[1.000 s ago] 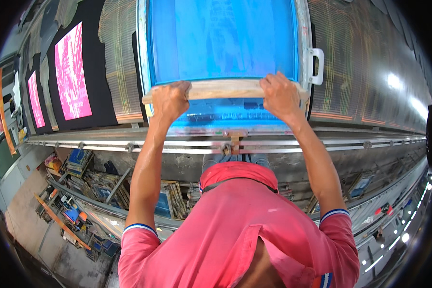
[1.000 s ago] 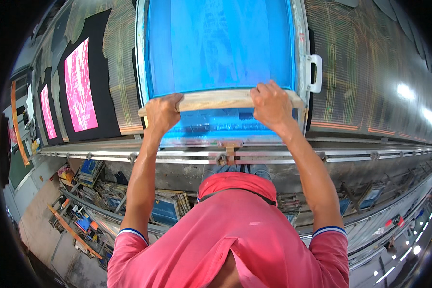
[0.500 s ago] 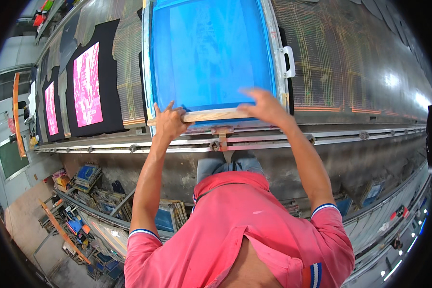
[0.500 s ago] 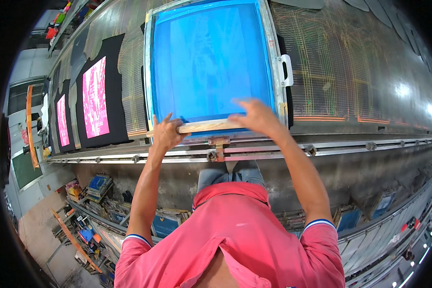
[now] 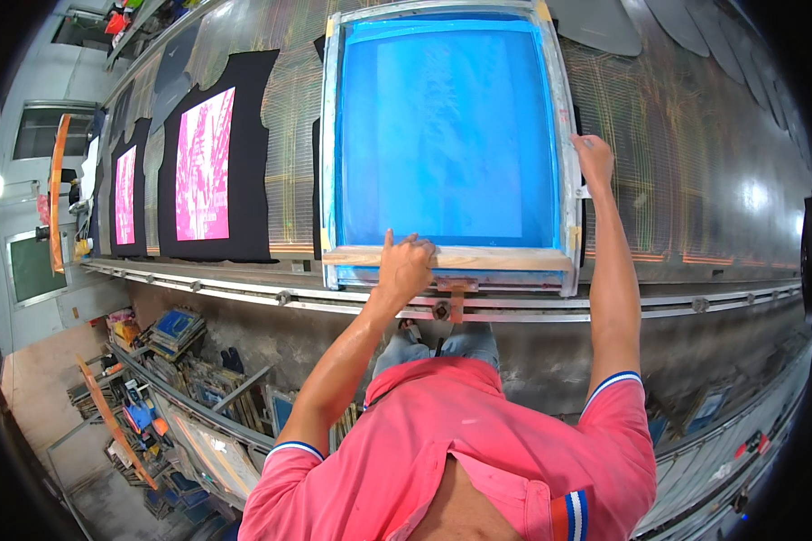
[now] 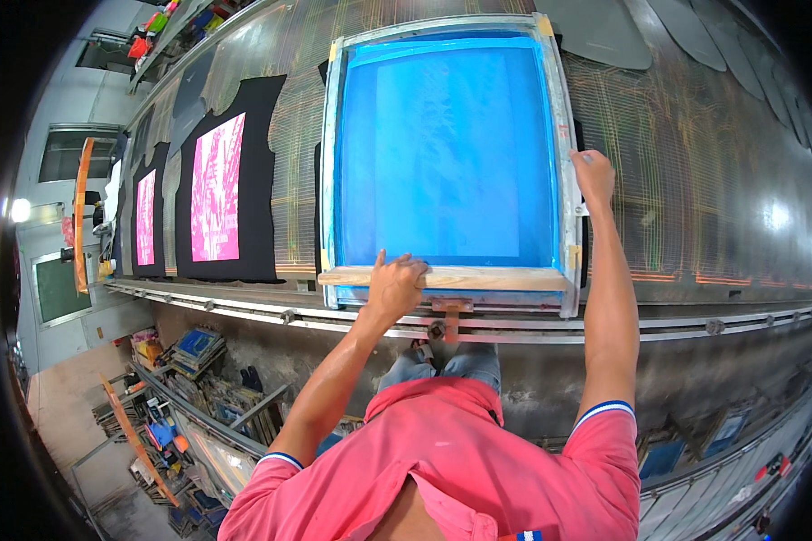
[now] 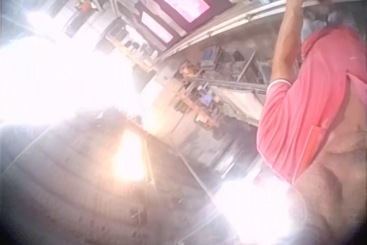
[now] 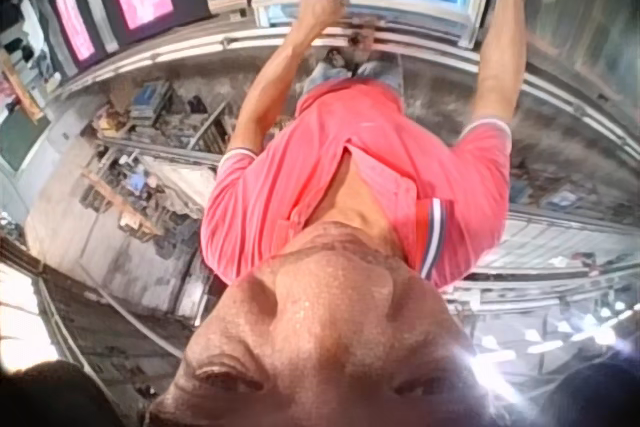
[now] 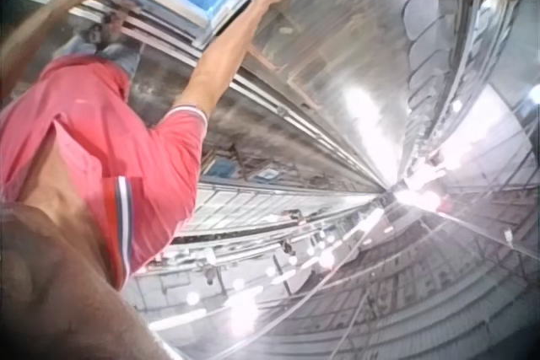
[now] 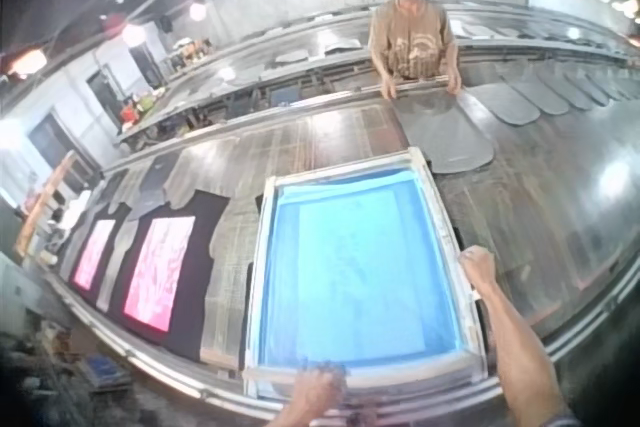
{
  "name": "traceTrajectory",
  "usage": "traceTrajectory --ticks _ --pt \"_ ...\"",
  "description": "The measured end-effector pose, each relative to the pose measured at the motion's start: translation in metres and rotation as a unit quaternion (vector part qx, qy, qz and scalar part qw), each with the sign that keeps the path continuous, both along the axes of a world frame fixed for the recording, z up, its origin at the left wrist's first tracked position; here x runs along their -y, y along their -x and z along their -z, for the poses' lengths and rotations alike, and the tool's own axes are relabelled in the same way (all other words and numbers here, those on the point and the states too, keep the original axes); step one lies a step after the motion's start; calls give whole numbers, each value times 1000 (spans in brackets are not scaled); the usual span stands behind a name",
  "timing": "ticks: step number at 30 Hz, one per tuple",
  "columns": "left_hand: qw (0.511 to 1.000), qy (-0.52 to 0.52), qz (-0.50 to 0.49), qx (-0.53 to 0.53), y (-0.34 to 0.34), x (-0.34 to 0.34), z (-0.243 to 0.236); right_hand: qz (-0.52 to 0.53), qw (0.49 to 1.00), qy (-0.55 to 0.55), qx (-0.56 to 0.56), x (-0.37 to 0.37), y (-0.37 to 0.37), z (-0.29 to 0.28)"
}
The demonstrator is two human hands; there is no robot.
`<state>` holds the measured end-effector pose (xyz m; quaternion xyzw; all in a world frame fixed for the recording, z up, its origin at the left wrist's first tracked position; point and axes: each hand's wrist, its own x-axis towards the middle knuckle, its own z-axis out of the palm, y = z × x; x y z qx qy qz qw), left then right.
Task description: The person uses a squeegee to pull blue ink across a screen printing frame placed over black t-shirts on a conveyor. The person repeatedly lifts the screen, moves to the next shirt, and repeats the printing stroke.
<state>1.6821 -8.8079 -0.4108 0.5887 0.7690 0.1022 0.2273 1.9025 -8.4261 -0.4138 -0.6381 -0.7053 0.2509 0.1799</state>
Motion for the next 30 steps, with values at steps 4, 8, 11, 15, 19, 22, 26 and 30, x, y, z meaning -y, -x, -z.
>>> traceTrajectory --ticks 4,8,11,15,19,22,26,30 --pt "998 -57 -20 32 14 17 -21 0 999 -51 -7 16 16 -51" --pt "996 -73 5 46 48 32 -19 36 999 -33 -13 50 56 -94" --pt "998 -15 -1 61 106 60 -20 -22 994 -103 -33 59 95 -61" --pt "992 -106 -28 60 203 121 -2 -5 993 -116 -10 129 207 -47" --pt "997 -46 -40 37 299 193 4 -32 990 -120 -72 187 311 13" --pt "995 -102 -18 -3 358 241 26 10 994 -81 -69 241 366 27" --pt "999 -32 -30 13 421 277 36 35 996 -44 -67 304 428 31" --pt "998 -39 -39 -2 466 311 43 34 993 -30 -105 342 477 34"
